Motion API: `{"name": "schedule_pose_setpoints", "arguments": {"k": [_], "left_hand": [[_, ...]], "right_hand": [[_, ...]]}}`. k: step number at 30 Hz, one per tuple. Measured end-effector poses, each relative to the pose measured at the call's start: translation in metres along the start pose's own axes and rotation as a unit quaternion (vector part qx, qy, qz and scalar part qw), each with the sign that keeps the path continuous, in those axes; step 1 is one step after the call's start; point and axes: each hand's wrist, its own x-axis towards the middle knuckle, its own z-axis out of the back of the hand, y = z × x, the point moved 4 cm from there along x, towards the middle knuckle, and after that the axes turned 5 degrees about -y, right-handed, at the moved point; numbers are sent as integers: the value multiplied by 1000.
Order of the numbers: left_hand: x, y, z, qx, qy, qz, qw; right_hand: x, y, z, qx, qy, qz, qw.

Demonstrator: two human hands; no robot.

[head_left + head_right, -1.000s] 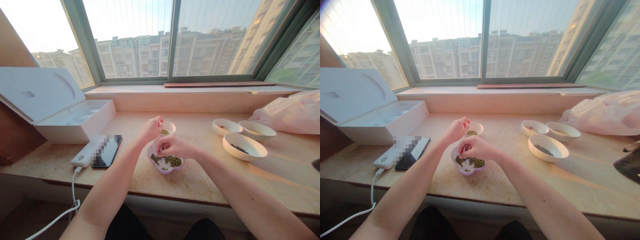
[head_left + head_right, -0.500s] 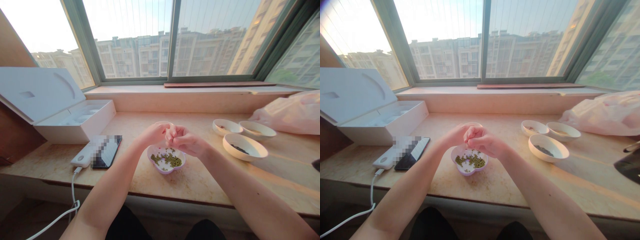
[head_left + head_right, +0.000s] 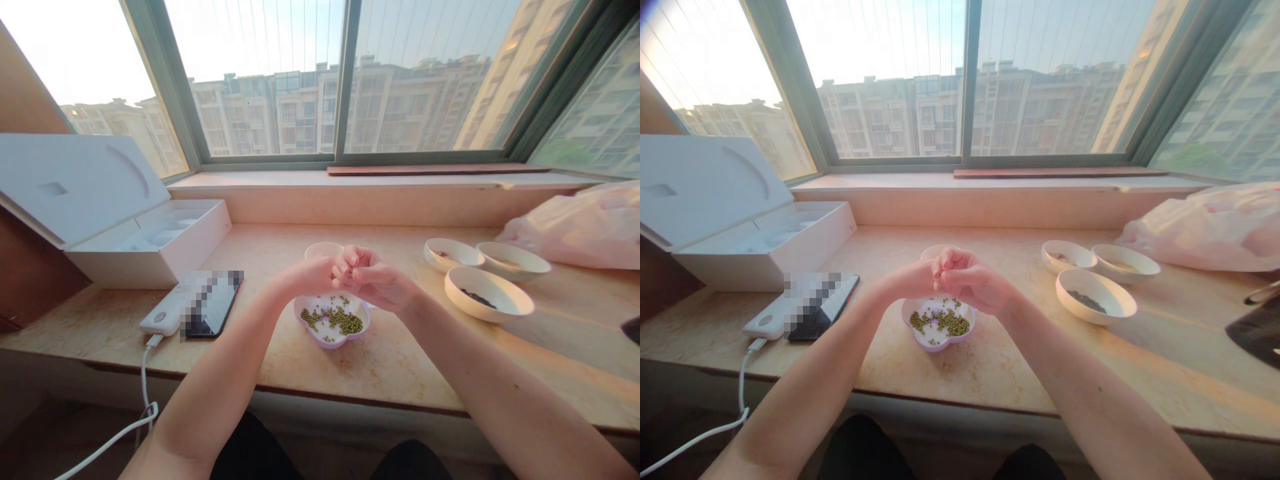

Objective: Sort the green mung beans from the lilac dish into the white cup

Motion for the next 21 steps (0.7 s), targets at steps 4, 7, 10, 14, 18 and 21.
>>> {"name": "schedule_pose_setpoints", "arguments": {"k": [4, 7, 10, 14, 18, 21], "left_hand": [[-2, -8, -5, 12, 71, -31, 997], [-6, -12, -6, 8, 132, 6, 991], [-11, -15, -6, 36, 190, 31, 981], [-15, -16, -9, 60, 227, 63, 970], [-17, -15, -16, 62, 227, 68, 969], [-16, -13, -21, 49, 206, 65, 975]], "right_hand": [[1, 2, 3, -5, -31, 2, 1000], [3, 3, 9, -28, -95, 14, 995], [7, 3, 17, -87, -176, 42, 980], [10, 3, 30, -224, -259, 96, 935], [11, 2, 39, -400, -296, 120, 859], [10, 0, 43, -505, -304, 125, 798]]}}
